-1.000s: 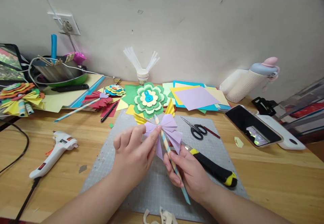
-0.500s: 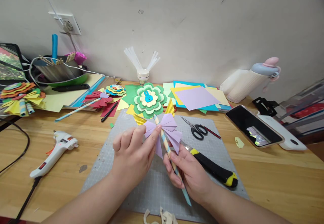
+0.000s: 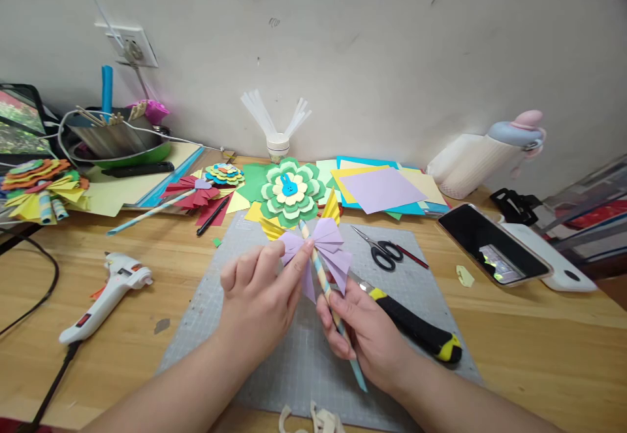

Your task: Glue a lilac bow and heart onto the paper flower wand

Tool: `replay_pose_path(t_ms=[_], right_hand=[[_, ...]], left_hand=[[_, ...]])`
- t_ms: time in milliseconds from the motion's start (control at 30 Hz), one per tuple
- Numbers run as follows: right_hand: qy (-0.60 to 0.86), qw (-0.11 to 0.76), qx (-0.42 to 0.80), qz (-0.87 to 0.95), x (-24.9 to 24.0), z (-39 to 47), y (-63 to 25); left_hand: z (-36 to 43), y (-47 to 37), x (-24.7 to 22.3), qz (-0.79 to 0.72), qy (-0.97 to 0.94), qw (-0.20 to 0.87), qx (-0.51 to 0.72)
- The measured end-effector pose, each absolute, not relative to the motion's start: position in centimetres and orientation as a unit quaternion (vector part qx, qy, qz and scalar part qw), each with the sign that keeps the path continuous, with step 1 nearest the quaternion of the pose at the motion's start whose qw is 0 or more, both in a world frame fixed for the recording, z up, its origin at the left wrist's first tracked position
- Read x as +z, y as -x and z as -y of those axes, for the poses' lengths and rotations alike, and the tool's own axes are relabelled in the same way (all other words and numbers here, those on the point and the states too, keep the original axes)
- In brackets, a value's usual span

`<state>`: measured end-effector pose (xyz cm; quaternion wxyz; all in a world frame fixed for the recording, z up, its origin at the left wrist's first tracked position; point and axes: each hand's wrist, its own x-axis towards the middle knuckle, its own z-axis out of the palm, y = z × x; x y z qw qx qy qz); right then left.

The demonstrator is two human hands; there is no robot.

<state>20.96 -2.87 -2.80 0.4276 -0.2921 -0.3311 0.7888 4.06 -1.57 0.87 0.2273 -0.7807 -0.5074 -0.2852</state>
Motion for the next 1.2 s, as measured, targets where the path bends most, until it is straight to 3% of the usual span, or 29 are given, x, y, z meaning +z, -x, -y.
replay_pose_path(t_ms=[100, 233, 333, 433, 733, 900, 1200], right_hand=[[0.304, 0.441, 0.786, 0.308, -2.7, 2.6, -20.9], [0.31, 0.453, 0.791, 0.269, -2.5, 2.2, -21.1], [0.302, 0.444, 0.809, 0.237, -2.4, 2.2, -21.2], [0.277, 0.442, 0.824, 0.22, -2.1, 2.1, -21.0], [0.23, 0.499, 0.808, 0.212, 0.4, -0.4, -20.1], [0.226, 0.537, 0.793, 0.179, -0.6, -1.6, -18.5], [0.261, 0.505, 0.797, 0.205, -2.5, -1.0, -18.9]], left_hand=[[1.2, -4.0, 0.7, 0.538, 0.739, 0.103, -0.393], [0.0, -4.4, 1.0, 0.569, 0.569, -0.227, -0.549], [-0.9, -5.2, 2.0, 0.506, 0.46, -0.472, -0.556], [-1.3, -6.1, 3.9, 0.406, 0.43, -0.603, -0.535], [-4.3, -6.5, 8.4, 0.34, 0.494, -0.606, -0.522], [-5.8, -6.2, 7.7, 0.36, 0.506, -0.585, -0.522], [-6.3, -5.7, 5.6, 0.416, 0.522, -0.593, -0.45]])
